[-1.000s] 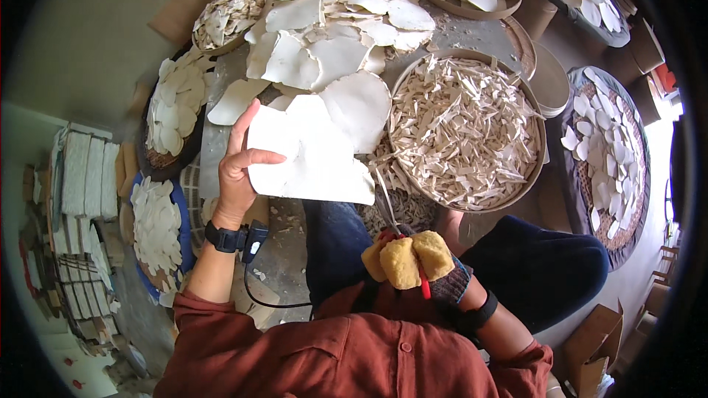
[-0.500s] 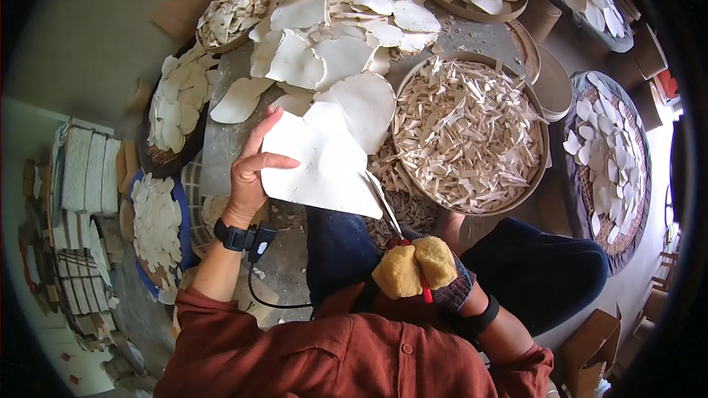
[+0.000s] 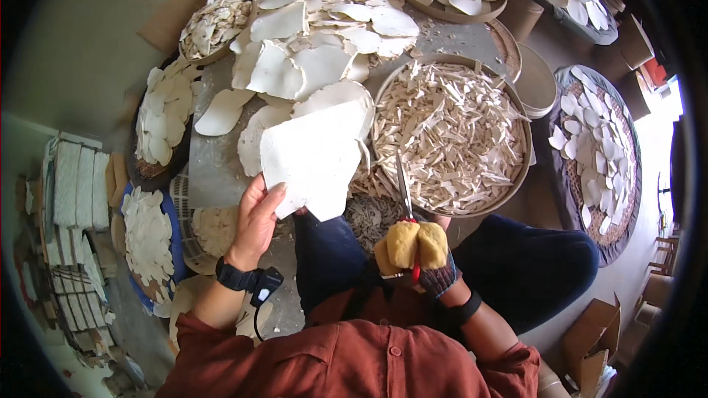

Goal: The person picks up large pieces of dried root by hand, trims them into smaller strips using shears, and drops the cut pieces into a round wooden tray.

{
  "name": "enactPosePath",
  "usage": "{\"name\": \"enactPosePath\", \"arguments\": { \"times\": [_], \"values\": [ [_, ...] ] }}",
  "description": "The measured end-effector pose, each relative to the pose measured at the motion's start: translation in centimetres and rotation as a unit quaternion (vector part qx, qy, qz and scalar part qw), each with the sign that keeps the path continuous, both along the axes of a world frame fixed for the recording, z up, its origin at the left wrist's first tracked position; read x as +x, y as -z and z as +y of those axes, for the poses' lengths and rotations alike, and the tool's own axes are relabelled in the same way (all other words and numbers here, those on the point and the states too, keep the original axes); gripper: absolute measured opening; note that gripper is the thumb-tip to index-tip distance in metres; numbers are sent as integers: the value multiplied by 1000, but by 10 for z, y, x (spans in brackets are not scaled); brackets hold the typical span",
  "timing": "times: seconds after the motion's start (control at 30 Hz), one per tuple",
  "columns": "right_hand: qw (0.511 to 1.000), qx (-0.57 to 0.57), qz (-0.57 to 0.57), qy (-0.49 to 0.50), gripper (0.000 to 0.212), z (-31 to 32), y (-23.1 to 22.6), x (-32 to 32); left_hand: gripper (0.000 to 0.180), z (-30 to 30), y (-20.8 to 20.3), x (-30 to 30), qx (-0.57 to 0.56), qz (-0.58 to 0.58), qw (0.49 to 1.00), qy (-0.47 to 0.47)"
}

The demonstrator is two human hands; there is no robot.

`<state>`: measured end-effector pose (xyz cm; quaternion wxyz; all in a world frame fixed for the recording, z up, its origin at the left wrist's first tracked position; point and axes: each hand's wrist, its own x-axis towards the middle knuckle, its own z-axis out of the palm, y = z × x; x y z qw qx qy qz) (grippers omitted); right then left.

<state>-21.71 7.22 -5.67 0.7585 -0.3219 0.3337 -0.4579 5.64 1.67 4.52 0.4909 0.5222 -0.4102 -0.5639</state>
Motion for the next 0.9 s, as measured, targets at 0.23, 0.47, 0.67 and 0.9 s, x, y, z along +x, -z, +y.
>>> {"name": "enactPosePath", "arguments": {
  "times": [0.23,0.47,0.67,0.9],
  "values": [
    [993,-68,19,-97,26,2,31,10,41,16,1,-12,77,47,996,14],
    [979,13,-142,-143,37,5,27,10,40,21,2,-23,61,38,997,-28],
    [990,-41,105,-84,32,17,62,25,42,26,2,-36,56,21,998,-19],
    [976,-85,167,-109,34,5,11,16,42,31,7,-43,57,-11,998,-6]
  ]
}}
